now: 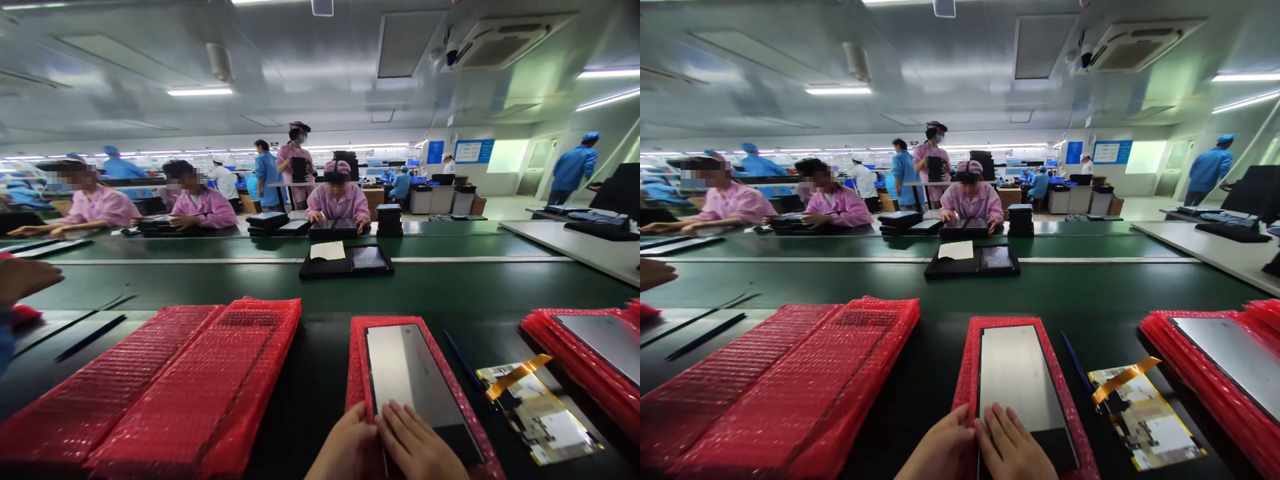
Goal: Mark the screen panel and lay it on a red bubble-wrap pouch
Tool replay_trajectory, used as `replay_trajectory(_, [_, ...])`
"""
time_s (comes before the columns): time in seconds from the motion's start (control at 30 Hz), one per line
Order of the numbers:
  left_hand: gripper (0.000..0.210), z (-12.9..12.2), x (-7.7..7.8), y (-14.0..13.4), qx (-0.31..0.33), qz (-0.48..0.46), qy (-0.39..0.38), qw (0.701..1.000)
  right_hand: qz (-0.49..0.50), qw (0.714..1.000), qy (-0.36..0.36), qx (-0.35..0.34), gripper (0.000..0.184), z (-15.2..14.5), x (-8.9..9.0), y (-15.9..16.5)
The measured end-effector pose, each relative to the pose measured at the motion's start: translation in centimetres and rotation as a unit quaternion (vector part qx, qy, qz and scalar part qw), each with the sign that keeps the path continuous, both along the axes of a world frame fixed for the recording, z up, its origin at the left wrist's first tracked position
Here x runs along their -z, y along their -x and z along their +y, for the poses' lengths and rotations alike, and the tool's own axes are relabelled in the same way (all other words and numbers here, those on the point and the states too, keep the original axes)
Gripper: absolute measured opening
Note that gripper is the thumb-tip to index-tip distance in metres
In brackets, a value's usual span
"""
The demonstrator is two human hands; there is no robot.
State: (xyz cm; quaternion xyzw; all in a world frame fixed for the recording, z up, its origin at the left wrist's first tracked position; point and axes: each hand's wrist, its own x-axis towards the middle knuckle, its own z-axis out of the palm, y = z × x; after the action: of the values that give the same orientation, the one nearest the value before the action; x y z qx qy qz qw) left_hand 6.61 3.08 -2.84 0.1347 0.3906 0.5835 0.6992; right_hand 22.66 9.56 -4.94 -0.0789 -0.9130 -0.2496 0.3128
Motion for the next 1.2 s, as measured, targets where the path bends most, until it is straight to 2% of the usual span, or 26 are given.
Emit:
replay_trajectory(0.07, [0.038,-0.5,-0.4,0.6,-0.008,0.009,-0.004,1.0,-0.005,1.0,0.011,0.002,0.039,0.2,1.2,0.1])
replay_trajectory(0.17, [0.046,-1.3,-1.8,1.6,-0.031,0.042,0.006,0.999,-0.017,0.999,0.032,0.005,0.045,0.4,1.9,0.0])
replay_trajectory(0.33, [0.023,-1.3,-4.8,2.8,-0.017,0.04,0.095,0.994,-0.032,0.997,0.072,0.006,0.052,-0.1,1.5,0.6])
replay_trajectory(0.43, [0.014,-0.7,-5.6,3.5,-0.006,0.046,0.115,0.992,-0.043,0.994,0.098,-0.006,0.058,-0.5,0.3,0.2])
replay_trajectory(0.5, [0.012,-0.5,-5.7,3.9,0.011,0.049,0.122,0.991,-0.014,0.989,0.146,0.023,0.057,-0.4,-0.3,-1.1])
replay_trajectory(0.57, [0.011,-0.5,-5.7,4.3,0.025,0.052,0.127,0.99,0.067,0.967,0.22,0.11,0.052,0.0,-0.1,-3.1])
replay_trajectory(0.67, [0.014,-0.7,-5.6,4.5,0.044,0.051,0.13,0.989,0.167,0.906,0.298,0.25,0.053,1.1,1.7,-6.5])
replay_trajectory(0.73, [0.015,-0.7,-5.5,4.6,0.055,0.05,0.129,0.989,0.166,0.882,0.333,0.29,0.061,1.6,3.3,-7.9])
replay_trajectory(0.83, [0.012,-0.4,-5.1,4.7,0.067,0.049,0.13,0.988,0.136,0.861,0.409,0.27,0.062,1.5,4.5,-8.3])
replay_trajectory(0.9, [0.01,-0.1,-4.9,4.6,0.071,0.056,0.121,0.989,0.132,0.849,0.452,0.241,0.062,1.2,4.2,-7.9])
replay_trajectory(1.0, [0.012,0.2,-5.2,3.8,0.073,0.082,0.069,0.992,0.143,0.837,0.48,0.221,0.065,0.9,3.5,-7.4])
replay_trajectory(1.1, [0.026,0.3,-5.2,2.2,0.051,0.109,0.011,0.993,0.15,0.831,0.492,0.211,0.063,1.0,3.5,-7.4])
replay_trajectory(1.2, [0.046,0.4,-4.2,0.4,0.025,0.104,-0.026,0.994,0.166,0.826,0.5,0.2,0.059,1.2,3.9,-7.5])
